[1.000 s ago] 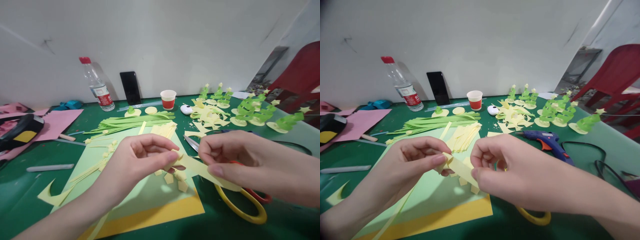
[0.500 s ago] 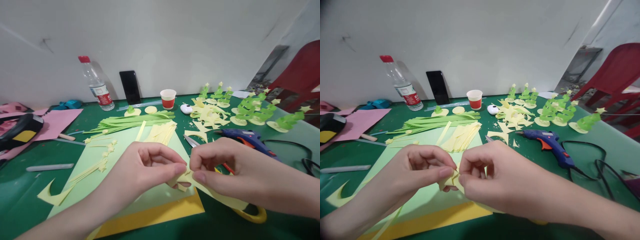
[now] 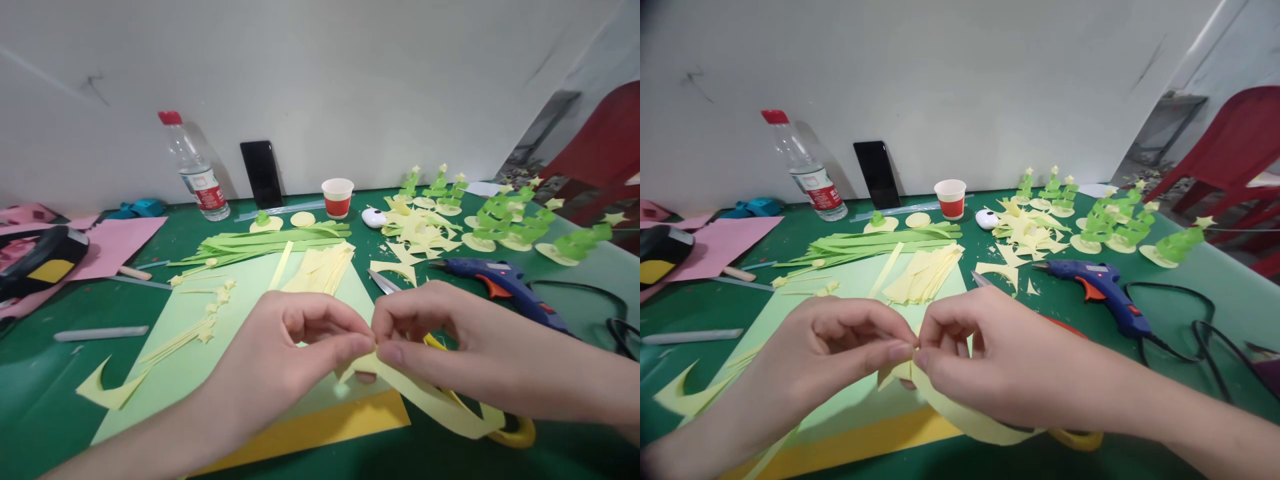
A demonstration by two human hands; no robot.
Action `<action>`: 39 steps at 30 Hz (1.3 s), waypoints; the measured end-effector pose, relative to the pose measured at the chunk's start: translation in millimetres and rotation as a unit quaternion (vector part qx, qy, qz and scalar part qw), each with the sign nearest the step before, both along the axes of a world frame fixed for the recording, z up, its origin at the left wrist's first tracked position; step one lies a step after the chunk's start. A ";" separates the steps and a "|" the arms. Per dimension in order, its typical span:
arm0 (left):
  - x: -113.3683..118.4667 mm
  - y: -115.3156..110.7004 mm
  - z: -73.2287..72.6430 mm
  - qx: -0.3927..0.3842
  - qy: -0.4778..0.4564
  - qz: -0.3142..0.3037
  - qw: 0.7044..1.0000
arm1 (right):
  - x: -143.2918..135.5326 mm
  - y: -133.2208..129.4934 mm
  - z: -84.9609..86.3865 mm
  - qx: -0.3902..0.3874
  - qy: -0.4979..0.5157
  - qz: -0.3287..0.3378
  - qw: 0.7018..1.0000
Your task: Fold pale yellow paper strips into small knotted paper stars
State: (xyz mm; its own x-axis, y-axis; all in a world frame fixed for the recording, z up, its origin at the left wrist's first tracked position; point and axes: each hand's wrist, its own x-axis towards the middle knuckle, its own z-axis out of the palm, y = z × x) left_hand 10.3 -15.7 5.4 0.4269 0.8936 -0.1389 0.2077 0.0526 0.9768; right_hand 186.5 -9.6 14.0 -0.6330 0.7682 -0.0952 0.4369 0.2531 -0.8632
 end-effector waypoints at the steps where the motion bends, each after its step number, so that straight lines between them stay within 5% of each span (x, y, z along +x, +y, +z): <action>1: -0.1 -1.2 -0.5 0.018 -0.002 0.003 1.000 | 0.1 -0.2 -0.6 -0.002 0.009 0.008 1.000; 9: -2.3 -4.7 -8.4 0.166 0.021 -0.022 0.986 | 0.0 -1.1 -3.5 -0.069 0.061 0.013 0.996; 15: -5.1 -11.7 -9.7 0.305 0.097 -0.010 0.947 | -1.4 -2.3 -7.3 0.011 0.051 0.010 0.999; 22: -2.3 -11.1 -12.2 0.259 0.044 -0.037 0.964 | -0.8 -0.1 -14.8 0.135 0.043 0.040 0.989; 27: 0.2 -7.7 -8.5 0.103 -0.019 -0.003 0.995 | -2.6 0.2 -18.8 0.212 0.109 0.009 0.971; 32: 2.0 -1.6 -7.6 0.100 0.043 -0.079 0.991 | -4.2 -1.1 -26.3 0.202 0.141 0.000 0.969; 39: 2.7 -3.2 0.3 0.091 0.024 -0.058 0.994 | -5.1 -4.9 -23.3 0.148 0.123 -0.023 0.981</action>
State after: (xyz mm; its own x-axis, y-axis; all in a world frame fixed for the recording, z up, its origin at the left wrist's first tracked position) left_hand 13.0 -18.9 5.7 0.5247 0.8513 -0.0030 0.2494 -0.1504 0.9566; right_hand 181.4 -14.5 -9.3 -0.5733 0.7671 0.2880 0.2410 0.4938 -0.8355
